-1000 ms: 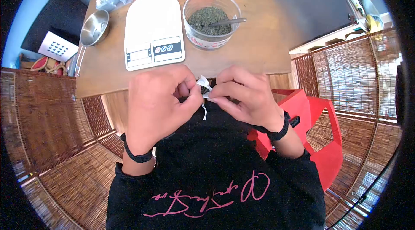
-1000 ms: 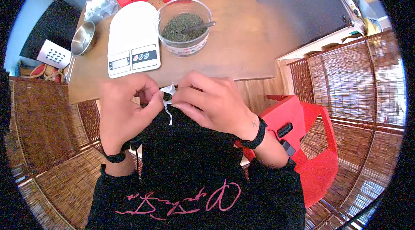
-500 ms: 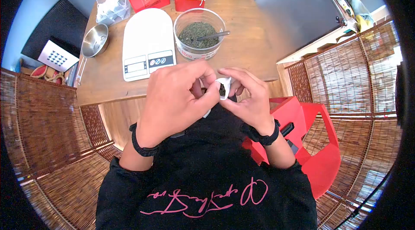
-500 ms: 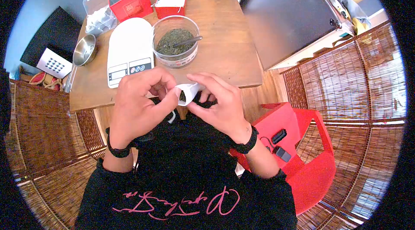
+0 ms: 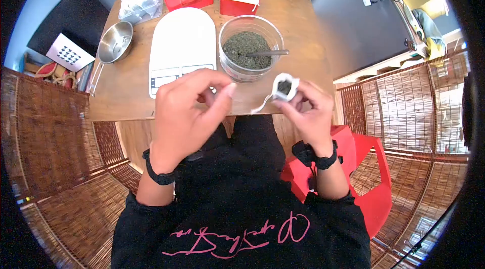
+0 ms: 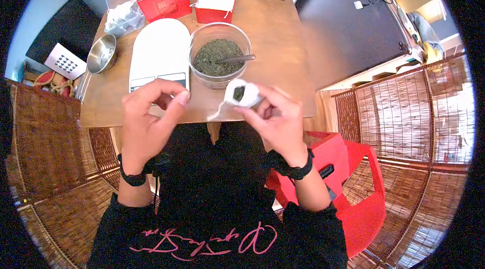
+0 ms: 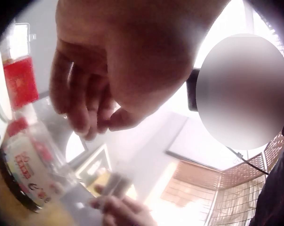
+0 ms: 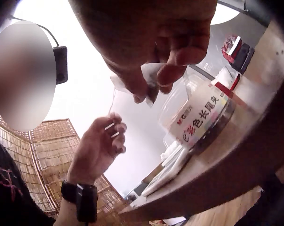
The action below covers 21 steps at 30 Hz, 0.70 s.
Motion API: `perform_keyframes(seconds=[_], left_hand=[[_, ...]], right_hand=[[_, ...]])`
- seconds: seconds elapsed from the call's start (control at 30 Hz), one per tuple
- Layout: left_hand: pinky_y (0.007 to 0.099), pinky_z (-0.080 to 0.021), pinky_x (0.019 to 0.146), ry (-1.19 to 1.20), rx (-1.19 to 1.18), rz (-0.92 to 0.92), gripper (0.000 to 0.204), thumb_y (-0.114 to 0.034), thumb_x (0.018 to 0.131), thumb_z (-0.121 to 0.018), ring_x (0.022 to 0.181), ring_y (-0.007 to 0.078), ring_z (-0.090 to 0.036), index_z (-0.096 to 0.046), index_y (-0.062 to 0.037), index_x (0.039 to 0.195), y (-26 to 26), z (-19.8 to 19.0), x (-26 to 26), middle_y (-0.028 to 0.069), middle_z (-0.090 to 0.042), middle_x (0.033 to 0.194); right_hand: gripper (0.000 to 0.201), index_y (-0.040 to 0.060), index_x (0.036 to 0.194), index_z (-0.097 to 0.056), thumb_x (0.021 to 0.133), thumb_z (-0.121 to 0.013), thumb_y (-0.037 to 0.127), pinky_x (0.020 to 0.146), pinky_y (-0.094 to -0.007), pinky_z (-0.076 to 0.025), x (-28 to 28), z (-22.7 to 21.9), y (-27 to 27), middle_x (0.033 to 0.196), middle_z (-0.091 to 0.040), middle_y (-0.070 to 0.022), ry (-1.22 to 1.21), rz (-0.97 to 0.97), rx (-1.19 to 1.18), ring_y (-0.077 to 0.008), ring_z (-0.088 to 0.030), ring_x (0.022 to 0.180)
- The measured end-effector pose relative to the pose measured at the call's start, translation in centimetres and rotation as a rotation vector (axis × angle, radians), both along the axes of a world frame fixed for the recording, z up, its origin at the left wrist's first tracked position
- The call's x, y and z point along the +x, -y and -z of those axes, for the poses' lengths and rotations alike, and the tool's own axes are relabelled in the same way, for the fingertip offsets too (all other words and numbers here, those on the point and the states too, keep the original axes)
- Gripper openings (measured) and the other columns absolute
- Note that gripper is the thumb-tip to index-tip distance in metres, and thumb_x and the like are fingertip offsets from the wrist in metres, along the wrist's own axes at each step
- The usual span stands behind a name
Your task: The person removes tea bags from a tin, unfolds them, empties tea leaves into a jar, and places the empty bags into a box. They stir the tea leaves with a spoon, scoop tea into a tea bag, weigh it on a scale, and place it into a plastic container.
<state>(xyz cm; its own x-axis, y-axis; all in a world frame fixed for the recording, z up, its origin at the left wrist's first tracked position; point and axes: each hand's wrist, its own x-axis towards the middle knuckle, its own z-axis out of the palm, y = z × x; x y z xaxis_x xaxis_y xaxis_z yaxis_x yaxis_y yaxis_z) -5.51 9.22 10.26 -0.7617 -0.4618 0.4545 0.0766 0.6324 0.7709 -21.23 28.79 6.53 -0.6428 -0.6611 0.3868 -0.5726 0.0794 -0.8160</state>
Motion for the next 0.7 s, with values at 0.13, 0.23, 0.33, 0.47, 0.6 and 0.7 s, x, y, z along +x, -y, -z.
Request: perform_keyframes(seconds=[0.13,0.23,0.33,0.47,0.6,0.7], left_hand=[[0.027,-0.049,0.053,-0.001,0.085,-0.075,0.007,-0.006,0.088,-0.074,0.058,0.0123,-0.064,-0.073,-0.0021,0.094,0.8,2.9,-0.1,0.0081,-0.072,0.079],[0.0266,-0.05,0.053,-0.056,0.049,-0.077,0.024,-0.003,0.086,-0.074,0.057,0.0125,-0.064,-0.073,-0.004,0.111,-0.3,4.9,-0.8,0.0073,-0.072,0.08],[0.0273,-0.049,0.052,-0.119,0.102,-0.071,0.037,-0.001,0.084,-0.075,0.055,0.0133,-0.063,-0.071,-0.0049,0.12,-1.0,6.7,-1.8,0.0061,-0.072,0.08],[0.0282,-0.049,0.051,-0.174,0.107,-0.072,0.05,0.003,0.081,-0.074,0.053,0.0139,-0.061,-0.068,-0.0066,0.129,-0.5,9.3,-2.8,0.0057,-0.073,0.081],[0.0283,-0.049,0.051,-0.242,-0.015,-0.102,0.052,0.003,0.08,-0.074,0.052,0.0138,-0.06,-0.068,-0.0083,0.13,-0.5,9.7,-2.5,0.0047,-0.073,0.08],[0.0286,-0.048,0.051,-0.238,-0.042,-0.072,0.052,0.003,0.079,-0.074,0.051,0.014,-0.059,-0.069,-0.0093,0.13,-0.3,9.9,-2.5,0.0035,-0.072,0.078]], right_hand=[[0.05,-0.0026,0.122,-0.07,0.076,-0.089,0.003,0.053,-0.0201,-0.038,-3.5,-0.3,0.5,0.081,-0.064,0.0012,-0.048,0.076,-0.054,-0.0021,-0.049,0.061],[0.055,-0.0014,0.128,-0.06,0.079,-0.086,-0.001,0.056,-0.0165,-0.038,-4.6,-2.8,1.8,0.093,-0.068,-0.0012,0.104,0.066,-0.05,-0.0005,-0.051,0.064],[0.05,0.0005,0.123,-0.059,0.081,-0.084,-0.003,0.056,-0.0155,-0.038,-5.9,-3.5,2.4,0.094,-0.069,-0.0024,0.125,0.07,-0.088,0.0003,-0.051,0.065],[0.041,-0.0009,0.117,-0.063,0.082,-0.083,-0.003,0.055,-0.0152,-0.036,-7.2,-3.8,2.8,0.093,-0.066,0.0003,0.003,0.067,-0.016,0.0007,-0.048,0.063],[0.037,0.0036,0.118,-0.071,0.082,-0.083,0.0,0.054,-0.0189,-0.036,-7.4,-4.8,3.0,0.092,-0.063,0.0014,-0.142,0.067,0.137,-0.0009,-0.045,0.063],[0.042,0.0061,0.123,-0.071,0.083,-0.082,0.003,0.054,-0.0199,-0.036,-7.8,-5.6,3.9,0.091,-0.063,0.0002,-0.23,0.008,0.124,-0.0021,-0.044,0.061]])
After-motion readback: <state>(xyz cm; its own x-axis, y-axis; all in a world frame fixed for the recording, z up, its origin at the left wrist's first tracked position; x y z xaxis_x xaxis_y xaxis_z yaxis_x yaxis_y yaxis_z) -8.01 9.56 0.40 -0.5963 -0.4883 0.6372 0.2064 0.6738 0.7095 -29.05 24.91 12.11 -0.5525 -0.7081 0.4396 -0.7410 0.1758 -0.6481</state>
